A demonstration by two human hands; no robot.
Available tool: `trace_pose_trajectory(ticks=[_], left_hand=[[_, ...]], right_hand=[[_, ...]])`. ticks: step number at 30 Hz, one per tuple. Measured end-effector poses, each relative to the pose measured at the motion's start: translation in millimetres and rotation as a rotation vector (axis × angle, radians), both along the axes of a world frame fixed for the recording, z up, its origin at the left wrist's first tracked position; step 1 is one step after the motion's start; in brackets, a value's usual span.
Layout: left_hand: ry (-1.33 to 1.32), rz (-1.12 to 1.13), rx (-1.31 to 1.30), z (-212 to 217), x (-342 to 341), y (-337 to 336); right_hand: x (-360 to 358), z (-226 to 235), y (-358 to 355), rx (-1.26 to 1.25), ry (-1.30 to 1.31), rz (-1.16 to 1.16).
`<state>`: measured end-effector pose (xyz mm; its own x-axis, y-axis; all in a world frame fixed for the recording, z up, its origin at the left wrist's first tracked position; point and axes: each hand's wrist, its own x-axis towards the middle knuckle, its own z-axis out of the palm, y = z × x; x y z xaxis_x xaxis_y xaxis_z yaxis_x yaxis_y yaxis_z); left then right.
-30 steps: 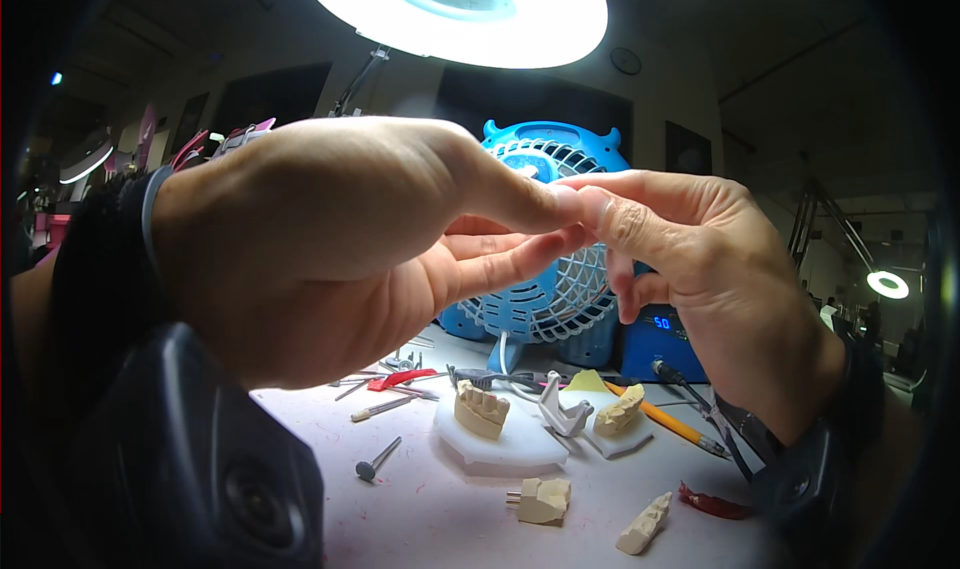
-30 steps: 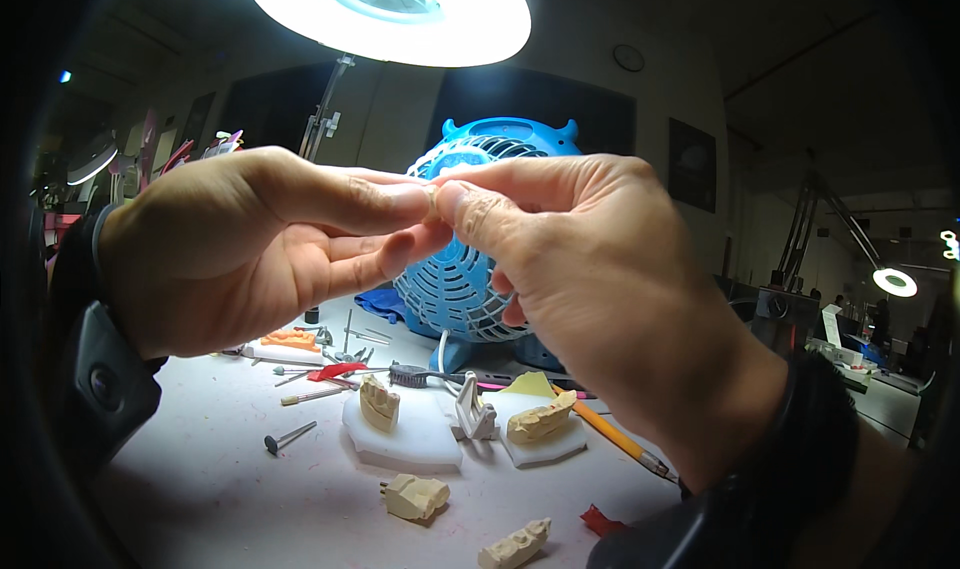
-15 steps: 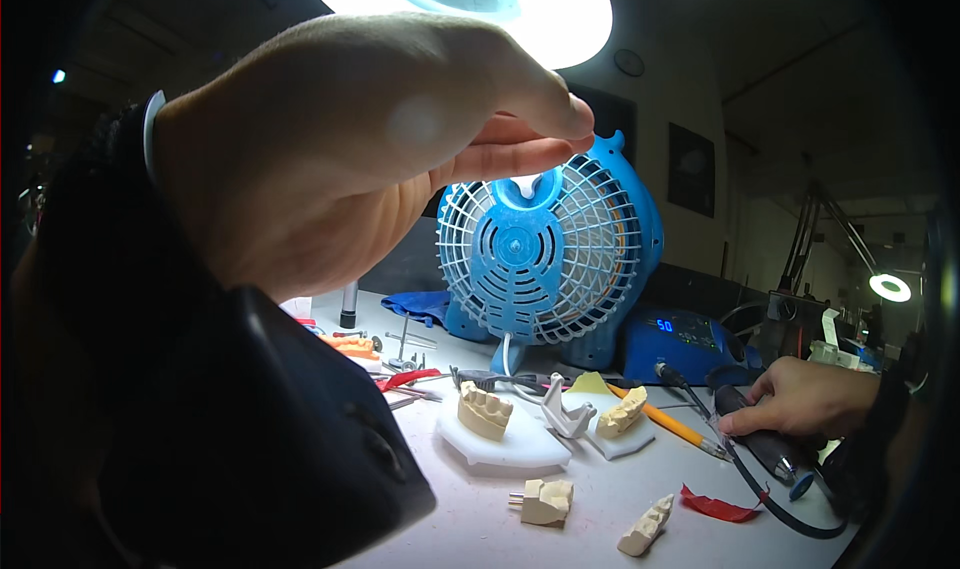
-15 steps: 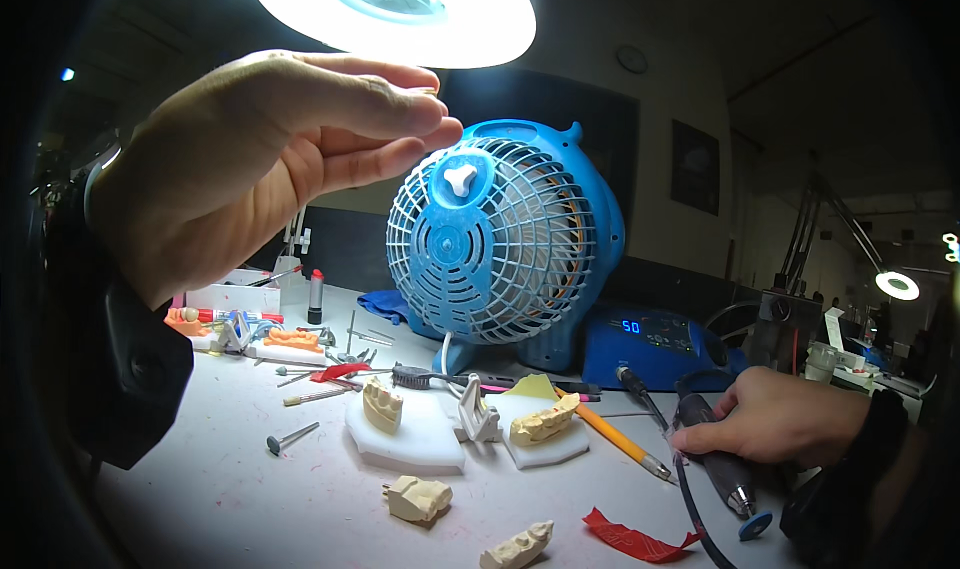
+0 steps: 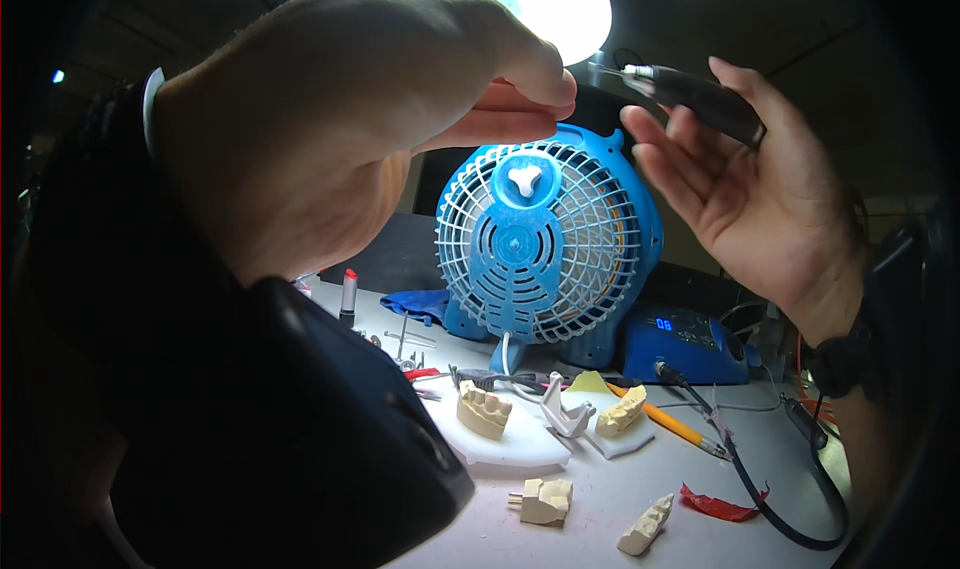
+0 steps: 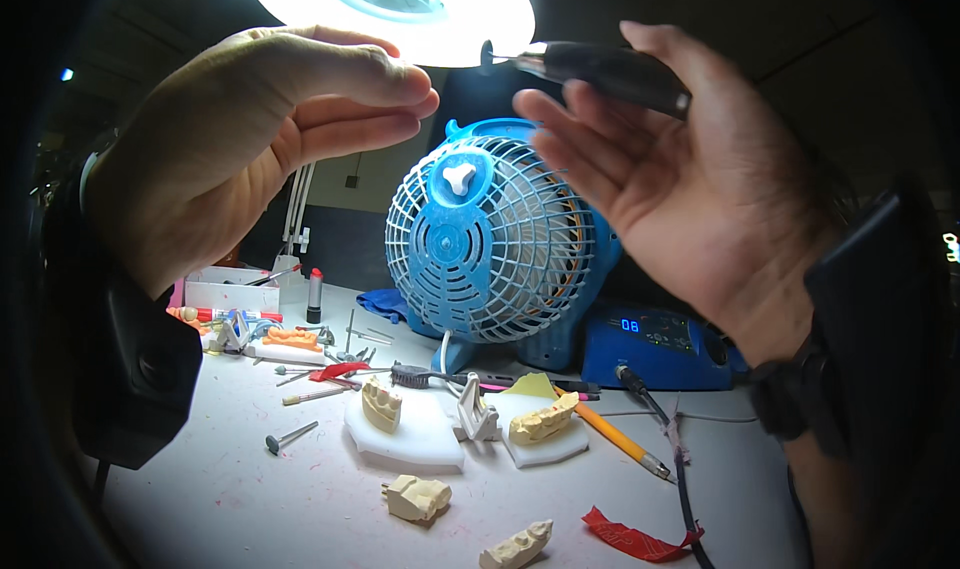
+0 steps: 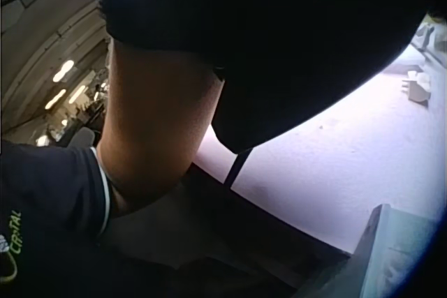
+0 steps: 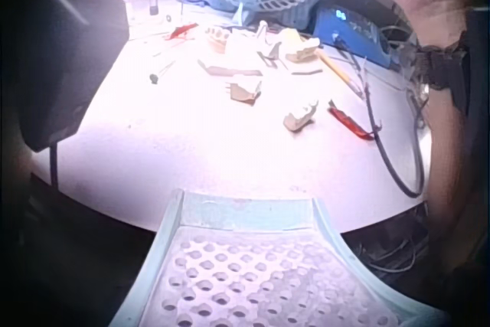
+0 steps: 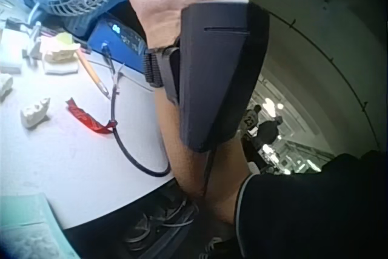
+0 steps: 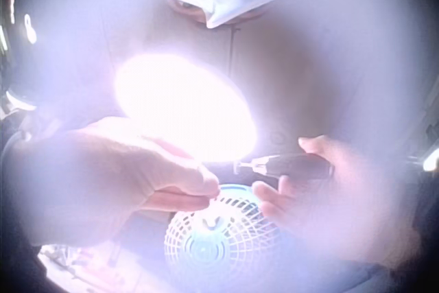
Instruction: Grinding and polishing a dental plaster model using a rotary tool.
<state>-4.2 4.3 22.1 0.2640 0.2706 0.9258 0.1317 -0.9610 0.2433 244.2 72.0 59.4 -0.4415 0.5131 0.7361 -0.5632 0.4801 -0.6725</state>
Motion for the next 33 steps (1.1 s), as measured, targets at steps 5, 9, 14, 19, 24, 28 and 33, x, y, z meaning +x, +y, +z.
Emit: trace_pose_trajectory(ticks=[5, 9, 14, 19, 24, 28, 33], left_hand=[[-0.01, 0.011, 0.023, 0, -1, 2], [-0.02, 0.024, 0.038, 1, -1, 5], [-0.027, 0.019, 0.073, 4, -2, 9], [-0.029, 0.023, 0.049, 3, -3, 9], [-0.03, 0.022, 0.063, 3, -1, 10], [-0.035, 0.029, 0.055, 1, -1, 7], [-0.017, 0.034, 0.02, 4, -2, 2]], right_hand=[[-30, -16, -18, -0.193, 0.062, 0.229], [-37, -26, -15, -0.216, 0.204, 0.308], [-37, -31, -4, -0.139, 0.224, 0.396], [-35, -33, -1, -0.083, 0.225, 0.376], [-35, -32, 0, -0.055, 0.209, 0.386], [-37, -29, -2, -0.033, 0.184, 0.392], [-38, -36, -11, -0.028, 0.232, 0.291]])
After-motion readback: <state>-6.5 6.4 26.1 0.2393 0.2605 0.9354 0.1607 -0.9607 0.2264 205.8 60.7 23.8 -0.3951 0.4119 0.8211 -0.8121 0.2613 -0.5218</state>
